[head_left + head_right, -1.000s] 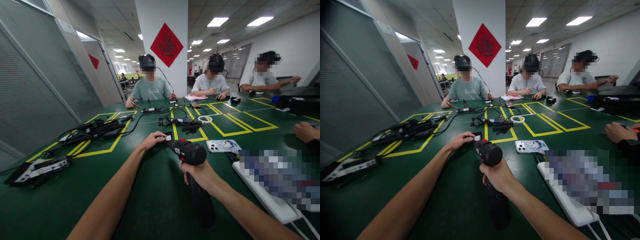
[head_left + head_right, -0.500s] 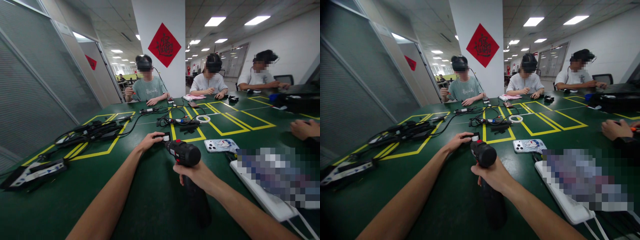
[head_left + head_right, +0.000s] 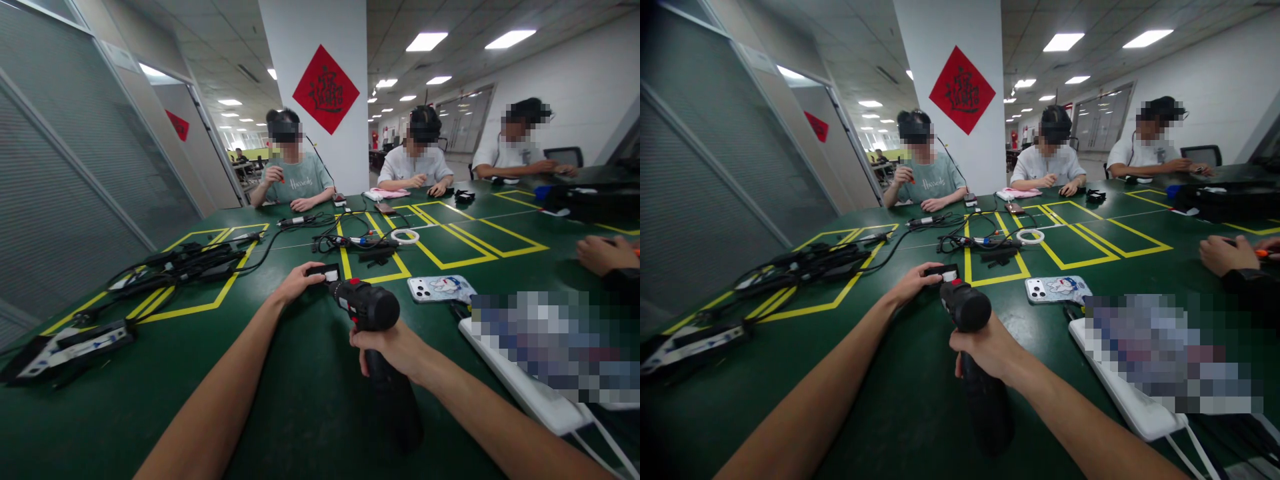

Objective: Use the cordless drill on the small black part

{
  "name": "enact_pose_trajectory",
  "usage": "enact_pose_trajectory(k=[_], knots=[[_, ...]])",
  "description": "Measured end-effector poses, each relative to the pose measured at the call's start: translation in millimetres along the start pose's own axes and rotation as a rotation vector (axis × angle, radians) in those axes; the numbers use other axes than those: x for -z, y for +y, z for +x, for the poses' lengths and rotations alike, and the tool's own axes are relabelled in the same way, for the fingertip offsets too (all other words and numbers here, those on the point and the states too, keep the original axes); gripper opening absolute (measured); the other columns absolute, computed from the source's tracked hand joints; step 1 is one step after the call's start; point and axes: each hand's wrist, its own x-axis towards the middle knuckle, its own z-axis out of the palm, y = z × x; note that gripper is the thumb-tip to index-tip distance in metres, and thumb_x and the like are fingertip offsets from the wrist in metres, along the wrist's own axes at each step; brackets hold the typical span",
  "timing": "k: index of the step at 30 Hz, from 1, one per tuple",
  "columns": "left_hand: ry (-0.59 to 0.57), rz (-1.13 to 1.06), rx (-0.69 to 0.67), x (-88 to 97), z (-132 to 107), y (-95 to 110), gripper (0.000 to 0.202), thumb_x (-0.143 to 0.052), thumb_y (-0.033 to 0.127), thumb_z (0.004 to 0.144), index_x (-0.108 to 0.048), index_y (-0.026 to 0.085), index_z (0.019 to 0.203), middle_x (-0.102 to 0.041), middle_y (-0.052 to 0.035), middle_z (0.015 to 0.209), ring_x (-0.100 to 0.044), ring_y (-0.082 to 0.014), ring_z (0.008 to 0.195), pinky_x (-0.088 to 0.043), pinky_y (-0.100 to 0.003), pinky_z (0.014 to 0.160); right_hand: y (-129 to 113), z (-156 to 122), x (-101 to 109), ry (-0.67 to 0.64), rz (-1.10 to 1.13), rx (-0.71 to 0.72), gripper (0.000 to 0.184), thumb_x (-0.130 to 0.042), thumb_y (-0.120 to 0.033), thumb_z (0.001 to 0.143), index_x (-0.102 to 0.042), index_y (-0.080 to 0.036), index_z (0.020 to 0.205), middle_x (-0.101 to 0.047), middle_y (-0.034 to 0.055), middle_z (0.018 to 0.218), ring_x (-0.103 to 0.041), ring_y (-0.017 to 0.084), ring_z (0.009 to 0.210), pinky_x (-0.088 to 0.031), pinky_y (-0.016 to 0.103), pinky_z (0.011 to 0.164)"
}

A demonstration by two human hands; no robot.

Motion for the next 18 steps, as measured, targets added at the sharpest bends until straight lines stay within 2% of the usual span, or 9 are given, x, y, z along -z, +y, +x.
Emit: enact_pose_trajectory(k=[2, 6, 18], knots=[[0.009, 0.010, -0.008, -0.1, -0.1, 0.8, 0.062, -0.066, 0.045, 0.064, -0.054, 0.018, 0.118, -0.062, -0.0085, 0.110, -0.059, -0.0252, 0.097, -0.046, -0.040, 0.086, -1.6, -0.7, -1.0, 0.015, -0.018, -0.016, 0.007, -0.057, -0.018, 0.069, -0.054, -0.016, 0.075, -0.049, -0.0058, 0.046, -0.053, 0.011, 0.042, -0.038, 0.022, 0.046], [0.034, 0.037, -0.013, 0.0, -0.3, 1.3, 0.062, -0.066, 0.047, 0.063, -0.055, 0.017, 0.116, -0.062, -0.0085, 0.110, -0.058, -0.0258, 0.099, -0.046, -0.040, 0.087, -3.4, -2.2, -2.2, 0.025, -0.015, -0.006, 0.009, -0.056, -0.018, 0.067, -0.054, -0.016, 0.075, -0.050, -0.0056, 0.046, -0.052, 0.011, 0.041, -0.038, 0.022, 0.046], [0.014, -0.013, -0.030, 0.1, 1.9, -1.9, 0.064, -0.070, 0.048, 0.060, -0.056, 0.017, 0.114, -0.062, -0.0093, 0.110, -0.059, -0.0251, 0.097, -0.046, -0.039, 0.086, -0.6, 0.4, -1.3, 0.027, 0.007, 0.001, 0.010, -0.056, -0.018, 0.066, -0.053, -0.016, 0.076, -0.049, -0.0057, 0.045, -0.053, 0.012, 0.041, -0.038, 0.023, 0.046]])
